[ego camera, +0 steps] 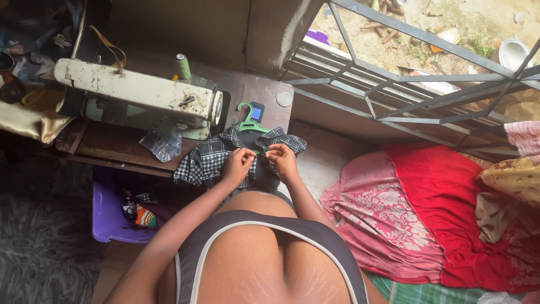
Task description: Hanging a checkered shirt on a green plastic hanger.
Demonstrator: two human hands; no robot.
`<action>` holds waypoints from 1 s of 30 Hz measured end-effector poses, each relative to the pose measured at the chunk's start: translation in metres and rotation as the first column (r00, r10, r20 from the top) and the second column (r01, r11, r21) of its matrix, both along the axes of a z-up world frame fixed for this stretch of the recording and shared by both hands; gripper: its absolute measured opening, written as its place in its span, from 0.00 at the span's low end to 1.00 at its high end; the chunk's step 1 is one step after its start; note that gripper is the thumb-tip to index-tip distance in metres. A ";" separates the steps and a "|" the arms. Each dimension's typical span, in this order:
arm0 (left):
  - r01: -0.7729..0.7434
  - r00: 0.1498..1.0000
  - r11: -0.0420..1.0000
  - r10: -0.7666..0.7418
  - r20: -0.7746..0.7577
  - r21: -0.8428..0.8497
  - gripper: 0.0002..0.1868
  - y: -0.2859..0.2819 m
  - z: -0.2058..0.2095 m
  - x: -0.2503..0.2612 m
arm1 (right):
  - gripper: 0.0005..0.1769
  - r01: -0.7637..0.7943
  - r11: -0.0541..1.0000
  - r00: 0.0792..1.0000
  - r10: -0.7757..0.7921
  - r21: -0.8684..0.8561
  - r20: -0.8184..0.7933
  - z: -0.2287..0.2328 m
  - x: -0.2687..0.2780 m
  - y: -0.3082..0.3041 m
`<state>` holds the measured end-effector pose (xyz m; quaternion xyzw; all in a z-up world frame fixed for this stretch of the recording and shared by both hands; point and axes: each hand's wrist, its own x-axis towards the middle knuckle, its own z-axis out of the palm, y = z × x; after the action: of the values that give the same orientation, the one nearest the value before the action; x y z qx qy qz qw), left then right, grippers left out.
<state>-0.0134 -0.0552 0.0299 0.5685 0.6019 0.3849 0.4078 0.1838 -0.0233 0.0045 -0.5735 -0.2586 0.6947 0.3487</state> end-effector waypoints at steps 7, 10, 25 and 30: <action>0.009 1.000 1.000 -0.009 0.000 -0.012 0.04 -0.002 -0.001 -0.001 | 0.19 -0.241 0.907 0.769 -0.038 0.344 0.638 0.040 0.008 -0.033; 0.021 1.000 1.000 -0.021 0.006 0.009 0.05 -0.005 -0.011 -0.001 | 0.21 -0.349 0.904 0.558 -0.011 0.247 0.830 0.032 0.019 -0.044; 0.025 0.982 0.997 -0.012 0.187 -0.067 0.05 0.004 -0.018 0.008 | 0.06 -0.134 0.953 0.972 0.074 0.270 0.221 0.014 -0.011 -0.017; 0.022 0.969 0.992 0.009 0.246 -0.124 0.05 0.007 -0.015 0.012 | 0.05 -0.035 0.988 0.998 0.028 0.150 0.052 0.014 -0.013 -0.015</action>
<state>-0.0011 -0.0483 0.0154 0.4914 0.5679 0.4126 0.5155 0.1703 -0.0382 0.0188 -0.5583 -0.3281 0.6641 0.3737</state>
